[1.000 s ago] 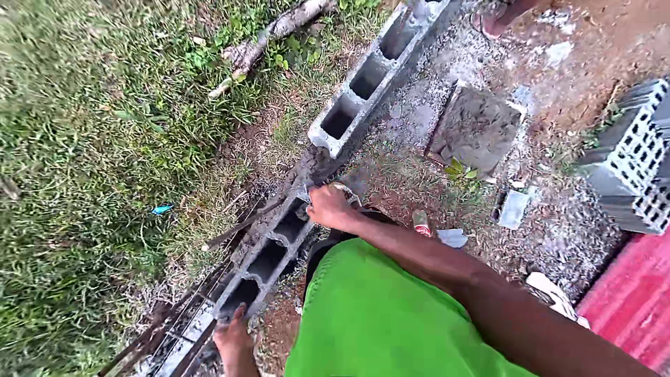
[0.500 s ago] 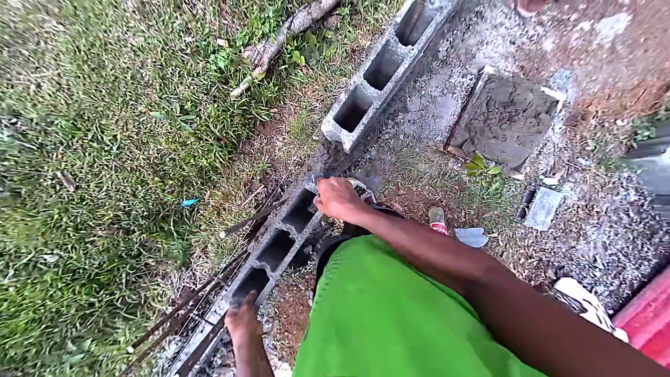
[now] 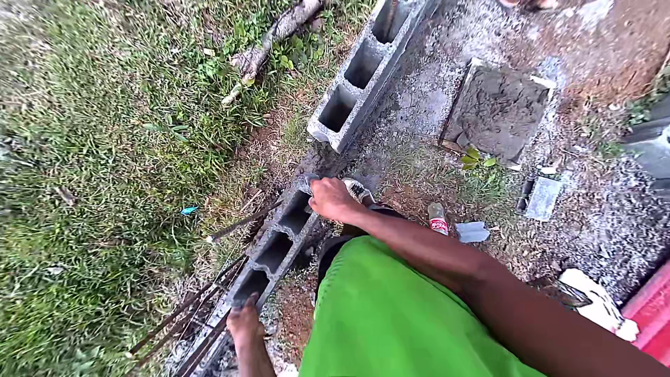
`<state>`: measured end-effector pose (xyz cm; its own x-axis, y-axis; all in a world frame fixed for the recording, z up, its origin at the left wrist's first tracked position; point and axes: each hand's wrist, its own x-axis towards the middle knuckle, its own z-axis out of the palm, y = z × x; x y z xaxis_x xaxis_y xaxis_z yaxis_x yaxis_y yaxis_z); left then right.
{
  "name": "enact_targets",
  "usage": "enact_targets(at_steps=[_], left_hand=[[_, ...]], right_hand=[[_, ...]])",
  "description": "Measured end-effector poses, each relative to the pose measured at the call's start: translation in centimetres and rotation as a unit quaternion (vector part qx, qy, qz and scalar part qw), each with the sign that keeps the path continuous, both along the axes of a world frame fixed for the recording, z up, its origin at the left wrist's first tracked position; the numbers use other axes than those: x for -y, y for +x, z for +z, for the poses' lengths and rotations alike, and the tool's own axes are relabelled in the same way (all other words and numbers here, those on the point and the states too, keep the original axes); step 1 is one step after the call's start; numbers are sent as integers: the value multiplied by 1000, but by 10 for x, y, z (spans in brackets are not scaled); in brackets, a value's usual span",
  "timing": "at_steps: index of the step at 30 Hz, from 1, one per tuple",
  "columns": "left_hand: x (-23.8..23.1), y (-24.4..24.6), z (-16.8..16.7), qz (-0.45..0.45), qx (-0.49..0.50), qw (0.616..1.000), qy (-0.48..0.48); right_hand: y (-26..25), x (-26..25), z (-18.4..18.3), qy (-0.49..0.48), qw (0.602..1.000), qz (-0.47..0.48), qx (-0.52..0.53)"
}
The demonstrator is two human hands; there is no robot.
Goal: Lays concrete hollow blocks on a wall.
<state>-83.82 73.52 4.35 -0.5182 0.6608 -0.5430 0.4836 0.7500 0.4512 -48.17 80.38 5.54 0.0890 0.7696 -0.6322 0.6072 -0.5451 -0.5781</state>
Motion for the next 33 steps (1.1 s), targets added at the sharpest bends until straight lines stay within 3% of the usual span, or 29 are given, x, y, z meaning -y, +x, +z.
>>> enact_targets(at_steps=[13, 24, 33], left_hand=[[-13, -1, -4, 18, 23, 1000, 11], [-10, -9, -11, 23, 11, 998, -58], [-13, -19, -15, 19, 19, 998, -51]], right_hand=[[2, -11, -6, -11, 999, 25, 45], [-3, -16, -6, -43, 990, 64, 115], [-13, -15, -5, -33, 988, 59, 140]])
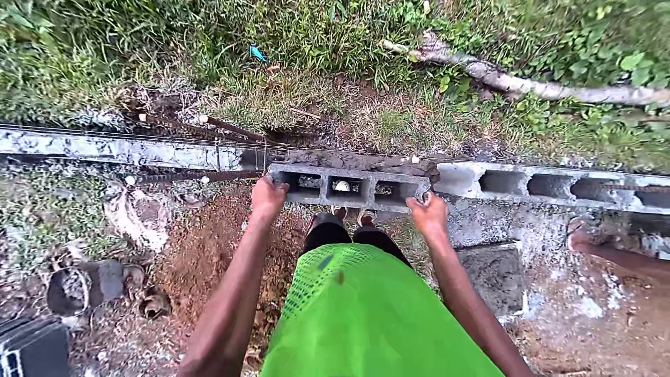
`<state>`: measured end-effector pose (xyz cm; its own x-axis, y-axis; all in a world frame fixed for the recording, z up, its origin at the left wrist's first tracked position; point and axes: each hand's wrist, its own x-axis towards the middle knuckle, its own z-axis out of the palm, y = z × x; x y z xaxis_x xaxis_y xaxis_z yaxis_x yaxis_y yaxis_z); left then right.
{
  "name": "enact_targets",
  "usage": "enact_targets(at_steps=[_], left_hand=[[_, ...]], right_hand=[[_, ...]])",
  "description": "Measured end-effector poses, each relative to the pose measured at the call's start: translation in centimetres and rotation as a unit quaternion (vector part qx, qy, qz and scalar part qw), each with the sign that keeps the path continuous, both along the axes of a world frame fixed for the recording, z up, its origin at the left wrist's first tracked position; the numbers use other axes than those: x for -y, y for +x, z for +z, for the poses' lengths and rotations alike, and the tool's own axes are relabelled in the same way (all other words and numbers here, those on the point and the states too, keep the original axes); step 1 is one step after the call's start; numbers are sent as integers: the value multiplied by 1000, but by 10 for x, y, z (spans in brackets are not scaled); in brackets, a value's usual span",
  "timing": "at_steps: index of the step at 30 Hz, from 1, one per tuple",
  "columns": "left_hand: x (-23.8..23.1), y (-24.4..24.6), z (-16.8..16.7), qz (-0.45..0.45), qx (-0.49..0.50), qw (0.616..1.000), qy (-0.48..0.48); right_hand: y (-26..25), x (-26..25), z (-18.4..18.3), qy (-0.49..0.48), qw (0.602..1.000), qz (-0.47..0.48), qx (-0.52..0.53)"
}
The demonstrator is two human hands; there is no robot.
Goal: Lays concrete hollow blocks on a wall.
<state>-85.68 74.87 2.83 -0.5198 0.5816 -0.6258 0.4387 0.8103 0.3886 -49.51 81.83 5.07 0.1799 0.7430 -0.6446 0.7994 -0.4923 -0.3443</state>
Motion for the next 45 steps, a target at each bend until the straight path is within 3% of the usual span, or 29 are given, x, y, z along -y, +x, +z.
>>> enact_targets(at_steps=[13, 30, 45], left_hand=[[-2, 9, 15, 4, 5, 1000, -21], [7, -3, 8, -1, 3, 1000, 14], [3, 28, 21, 3, 2, 1000, -15]], right_hand=[[5, 0, 1, -2, 1000, -10, 1], [-7, -3, 9, -7, 1000, -8, 4], [23, 5, 6, -1, 999, -35, 3]])
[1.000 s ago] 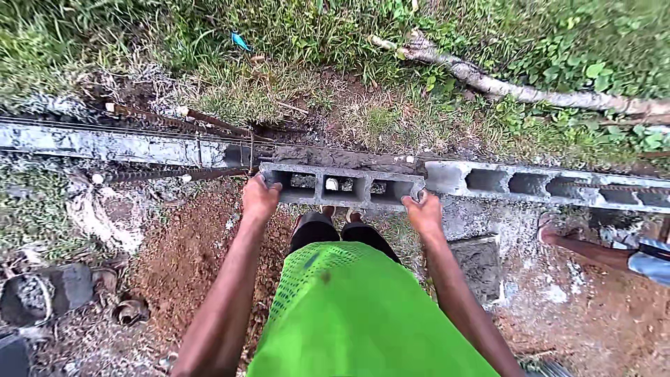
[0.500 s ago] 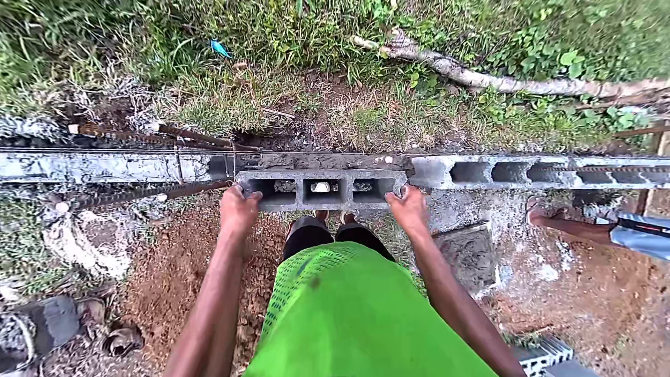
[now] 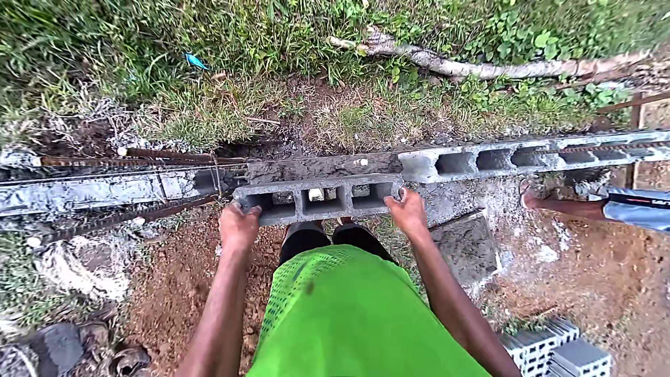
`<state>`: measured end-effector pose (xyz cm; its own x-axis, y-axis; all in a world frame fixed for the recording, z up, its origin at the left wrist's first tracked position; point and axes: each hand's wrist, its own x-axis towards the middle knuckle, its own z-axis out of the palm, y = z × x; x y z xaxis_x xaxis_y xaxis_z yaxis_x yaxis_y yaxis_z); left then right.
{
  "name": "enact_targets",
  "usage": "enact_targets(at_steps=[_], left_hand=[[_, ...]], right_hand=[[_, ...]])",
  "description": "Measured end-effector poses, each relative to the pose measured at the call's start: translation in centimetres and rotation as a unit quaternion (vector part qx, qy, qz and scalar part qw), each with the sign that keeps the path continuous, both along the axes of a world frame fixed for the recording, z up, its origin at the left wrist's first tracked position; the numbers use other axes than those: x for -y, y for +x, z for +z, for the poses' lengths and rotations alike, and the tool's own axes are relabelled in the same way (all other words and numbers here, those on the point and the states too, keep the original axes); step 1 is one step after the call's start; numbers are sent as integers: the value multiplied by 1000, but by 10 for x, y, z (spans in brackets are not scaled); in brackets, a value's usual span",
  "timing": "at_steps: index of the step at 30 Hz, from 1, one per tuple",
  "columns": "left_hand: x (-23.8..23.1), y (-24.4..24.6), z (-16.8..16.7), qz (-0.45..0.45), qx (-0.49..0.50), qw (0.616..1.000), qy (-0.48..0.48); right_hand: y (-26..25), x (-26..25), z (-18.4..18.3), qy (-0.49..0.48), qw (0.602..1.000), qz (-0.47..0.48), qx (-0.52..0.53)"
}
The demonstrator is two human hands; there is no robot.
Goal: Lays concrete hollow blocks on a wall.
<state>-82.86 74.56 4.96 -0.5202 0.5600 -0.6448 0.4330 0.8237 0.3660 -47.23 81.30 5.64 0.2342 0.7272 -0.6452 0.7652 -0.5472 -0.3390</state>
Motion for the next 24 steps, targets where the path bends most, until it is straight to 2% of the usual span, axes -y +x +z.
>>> enact_targets(at_steps=[13, 18, 24], left_hand=[[-13, 43, -17, 4, 22, 999, 24], [-34, 50, -8, 16, 30, 999, -10], [-32, 57, -2, 47, 71, 996, -1]], right_hand=[[38, -21, -8, 55, 998, -5, 21], [43, -24, -9, 59, 998, -4, 28], [39, -19, -2, 82, 996, -5, 24]])
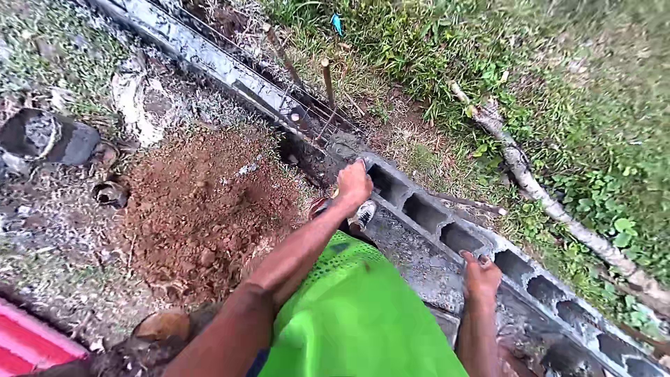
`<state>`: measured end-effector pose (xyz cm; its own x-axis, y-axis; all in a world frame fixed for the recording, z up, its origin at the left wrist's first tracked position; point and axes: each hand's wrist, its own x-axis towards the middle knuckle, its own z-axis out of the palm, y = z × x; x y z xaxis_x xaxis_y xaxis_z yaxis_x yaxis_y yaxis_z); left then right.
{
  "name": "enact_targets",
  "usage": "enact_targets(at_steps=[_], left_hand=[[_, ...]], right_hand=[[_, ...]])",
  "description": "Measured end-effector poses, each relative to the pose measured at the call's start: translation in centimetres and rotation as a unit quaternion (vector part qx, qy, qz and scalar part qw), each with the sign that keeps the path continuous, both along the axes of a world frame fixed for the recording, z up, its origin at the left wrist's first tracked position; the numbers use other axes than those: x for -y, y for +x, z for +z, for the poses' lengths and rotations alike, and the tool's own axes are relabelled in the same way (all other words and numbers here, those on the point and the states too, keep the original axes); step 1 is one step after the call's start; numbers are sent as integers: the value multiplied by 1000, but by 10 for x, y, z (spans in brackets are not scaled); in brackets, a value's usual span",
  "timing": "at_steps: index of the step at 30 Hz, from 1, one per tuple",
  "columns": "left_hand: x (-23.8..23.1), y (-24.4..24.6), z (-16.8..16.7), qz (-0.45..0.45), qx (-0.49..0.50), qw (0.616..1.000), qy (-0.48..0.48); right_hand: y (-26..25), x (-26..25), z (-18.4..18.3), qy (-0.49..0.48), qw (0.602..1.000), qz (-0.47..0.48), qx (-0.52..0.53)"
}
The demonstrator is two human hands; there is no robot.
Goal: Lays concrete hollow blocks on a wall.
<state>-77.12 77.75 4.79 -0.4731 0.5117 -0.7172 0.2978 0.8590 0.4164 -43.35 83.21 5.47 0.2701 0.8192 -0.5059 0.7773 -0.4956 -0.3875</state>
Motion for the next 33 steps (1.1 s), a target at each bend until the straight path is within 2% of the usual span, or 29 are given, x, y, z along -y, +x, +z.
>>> enact_targets(at_steps=[9, 13, 15, 16, 17, 19, 20, 21, 22, 24, 33], left_hand=[[21, 7, 0, 45, 84, 987, 131], [22, 14, -7, 63, 77, 979, 180], [26, 23, -14, 97, 45, 970, 220], [31, 25, -11, 108, 36, 965, 238], [45, 22, 6, 106, 44, 964, 241], [73, 10, 55, 68, 107, 974, 189], [76, 10, 62, 67, 107, 975, 181], [69, 16, 48, 82, 72, 974, 199], [53, 24, 20, 101, 21, 968, 228], [34, 26, -8, 104, 4, 967, 232], [29, 21, -11, 80, 2, 977, 196]], right_hand=[[2, 14, 8, 17, 991, 106, 83], [16, 7, 2, 23, 982, 153, 110], [-12, 14, 23, -8, 980, 131, 150], [-16, 17, 24, 7, 979, 133, 151], [-6, 15, 18, 21, 977, 155, 146], [24, 7, 5, 31, 970, 205, 126], [30, 6, 3, 33, 968, 217, 118], [32, 7, 1, 34, 969, 217, 111], [33, 8, 1, 35, 972, 209, 99], [35, 12, 1, 45, 977, 199, 65], [22, 16, 5, 45, 988, 147, 20]])
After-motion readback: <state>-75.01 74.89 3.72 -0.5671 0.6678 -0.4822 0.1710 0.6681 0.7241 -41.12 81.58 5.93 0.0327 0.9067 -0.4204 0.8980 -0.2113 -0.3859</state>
